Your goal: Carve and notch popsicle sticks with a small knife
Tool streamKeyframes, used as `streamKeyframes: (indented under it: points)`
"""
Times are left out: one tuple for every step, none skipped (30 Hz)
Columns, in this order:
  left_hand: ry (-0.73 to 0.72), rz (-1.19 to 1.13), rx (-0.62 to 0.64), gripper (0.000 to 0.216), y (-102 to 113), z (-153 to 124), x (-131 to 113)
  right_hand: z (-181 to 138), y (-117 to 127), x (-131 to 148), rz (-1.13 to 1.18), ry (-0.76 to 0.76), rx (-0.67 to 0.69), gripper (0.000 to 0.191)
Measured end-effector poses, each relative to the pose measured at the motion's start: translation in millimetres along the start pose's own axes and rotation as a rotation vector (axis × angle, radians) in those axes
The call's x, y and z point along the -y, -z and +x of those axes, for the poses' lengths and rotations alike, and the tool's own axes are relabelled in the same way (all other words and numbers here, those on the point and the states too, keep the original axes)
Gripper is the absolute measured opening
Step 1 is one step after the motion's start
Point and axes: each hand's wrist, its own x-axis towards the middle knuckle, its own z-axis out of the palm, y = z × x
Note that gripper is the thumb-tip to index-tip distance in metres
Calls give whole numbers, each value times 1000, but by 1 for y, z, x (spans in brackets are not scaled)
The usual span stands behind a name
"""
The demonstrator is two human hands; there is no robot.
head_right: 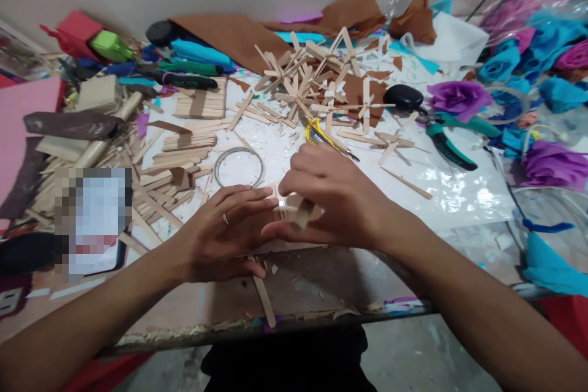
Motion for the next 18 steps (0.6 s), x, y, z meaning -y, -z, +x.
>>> streamKeyframes:
  points:
    - [0, 10, 2, 47, 0, -1, 0, 0, -6, -3, -53, 19, 23, 33]
    - [-1, 18, -2, 46, -1, -1, -1, -1, -11, -6, -88, 22, 84, 32]
    - [-5, 26, -10, 45, -1, -1, -1, -1, -16, -9, -112, 11, 125, 34]
    - [-8, 35, -23, 44, -1, -1, -2, -1, -19, -11, -118, 6, 164, 37]
    - [-12, 48, -35, 44, -2, -1, -3, -2, -21, -12, -108, -3, 193, 40]
    - [-18, 64, -45, 45, -2, 0, -3, -2, -20, -12, -96, -11, 222, 40]
    - [-29, 80, -56, 47, -1, 1, -4, -2, -18, -12, -81, -19, 251, 39]
    - [-48, 99, -68, 49, 1, 1, -4, -2, -14, -12, -68, -29, 276, 37]
    - [-69, 123, -82, 52, 3, 2, -5, -2, -9, -11, -62, -38, 295, 33]
    - [-87, 149, -104, 55, 6, 3, -5, -2, -5, -11, -64, -45, 304, 29]
    - [-101, 176, -132, 56, 11, 3, -4, -2, 0, -12, -76, -48, 304, 25]
    - [-99, 201, -165, 55, 15, 4, -4, -2, 4, -13, -97, -48, 295, 21]
    - [-85, 225, -209, 52, 21, 3, -3, -2, 7, -14, -124, -48, 281, 19]
    - [-60, 247, -254, 45, 26, 3, -2, -2, 8, -16, -152, -48, 266, 18]
    - [-26, 269, -301, 36, 31, 3, 0, -2, 9, -17, -177, -48, 250, 18]
    - [11, 295, -338, 26, 36, 2, 1, -2, 8, -17, -196, -49, 233, 19]
    - [51, 324, -354, 16, 40, 2, 3, -1, 6, -17, -207, -49, 215, 20]
    - [96, 352, -367, 9, 43, 1, 6, -1, 4, -16, -211, -49, 201, 21]
